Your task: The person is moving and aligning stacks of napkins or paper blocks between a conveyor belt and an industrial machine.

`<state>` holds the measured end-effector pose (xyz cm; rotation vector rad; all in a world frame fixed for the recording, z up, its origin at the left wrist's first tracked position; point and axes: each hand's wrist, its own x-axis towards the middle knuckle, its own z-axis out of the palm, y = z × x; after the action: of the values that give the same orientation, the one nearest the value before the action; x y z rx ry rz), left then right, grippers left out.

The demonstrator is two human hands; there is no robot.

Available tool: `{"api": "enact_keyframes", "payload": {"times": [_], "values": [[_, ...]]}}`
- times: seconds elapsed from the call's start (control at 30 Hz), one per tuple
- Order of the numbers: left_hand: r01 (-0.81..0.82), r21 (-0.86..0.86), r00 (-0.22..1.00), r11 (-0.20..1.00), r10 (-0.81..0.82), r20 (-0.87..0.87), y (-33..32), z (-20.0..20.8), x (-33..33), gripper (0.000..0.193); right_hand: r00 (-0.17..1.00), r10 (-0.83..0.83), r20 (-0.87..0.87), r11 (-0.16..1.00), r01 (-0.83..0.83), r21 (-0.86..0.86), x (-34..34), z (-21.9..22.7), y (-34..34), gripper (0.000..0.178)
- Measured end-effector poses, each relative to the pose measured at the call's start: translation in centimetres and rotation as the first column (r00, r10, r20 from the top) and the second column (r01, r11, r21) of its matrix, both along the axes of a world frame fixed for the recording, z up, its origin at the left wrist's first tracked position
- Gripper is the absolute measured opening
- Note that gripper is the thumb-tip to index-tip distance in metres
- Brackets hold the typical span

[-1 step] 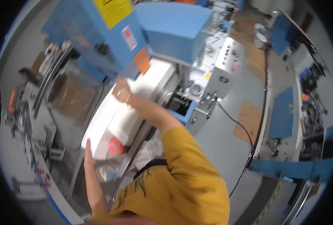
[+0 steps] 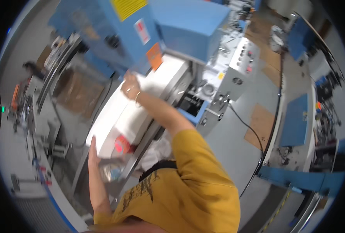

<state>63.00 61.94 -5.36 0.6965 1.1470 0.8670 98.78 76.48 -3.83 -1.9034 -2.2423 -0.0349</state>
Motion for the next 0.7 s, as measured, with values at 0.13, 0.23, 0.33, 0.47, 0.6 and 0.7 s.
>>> {"api": "enact_keyframes", "payload": {"times": [0.13,0.23,0.33,0.47,0.6,0.7], "values": [[-0.021,0.028,0.999,0.999,0.02,0.029,1.1,0.2,2.3,0.065,0.982,-0.18,0.055,0.983,0.178,0.033,-0.6,0.5,-0.7,0.044],[-0.108,0.028,0.994,0.994,0.108,0.0,0.9,-0.9,1.7,0.062,0.974,-0.207,-0.091,0.976,0.213,0.053,-2.6,1.7,-1.9,0.041],[-0.119,0.053,0.992,0.991,0.121,-0.022,0.6,-1.4,1.2,0.062,0.959,-0.275,-0.062,0.957,0.279,0.075,-4.4,1.7,-2.2,0.033],[-0.204,0.026,0.978,0.979,0.203,0.051,-0.5,-0.8,0.4,0.073,0.965,-0.26,-0.024,0.961,0.262,0.088,-6.6,1.5,-3.1,0.033],[-0.246,0.061,0.967,0.967,0.249,-0.047,-1.9,0.3,-0.3,0.064,0.969,-0.239,0.056,0.971,0.238,0.025,-8.2,2.0,-3.8,0.036],[-0.271,0.059,0.958,0.961,0.275,-0.081,-3.1,0.5,-2.0,0.064,0.982,-0.184,0.047,0.979,0.187,-0.079,-9.8,3.2,-4.2,0.035]]}}
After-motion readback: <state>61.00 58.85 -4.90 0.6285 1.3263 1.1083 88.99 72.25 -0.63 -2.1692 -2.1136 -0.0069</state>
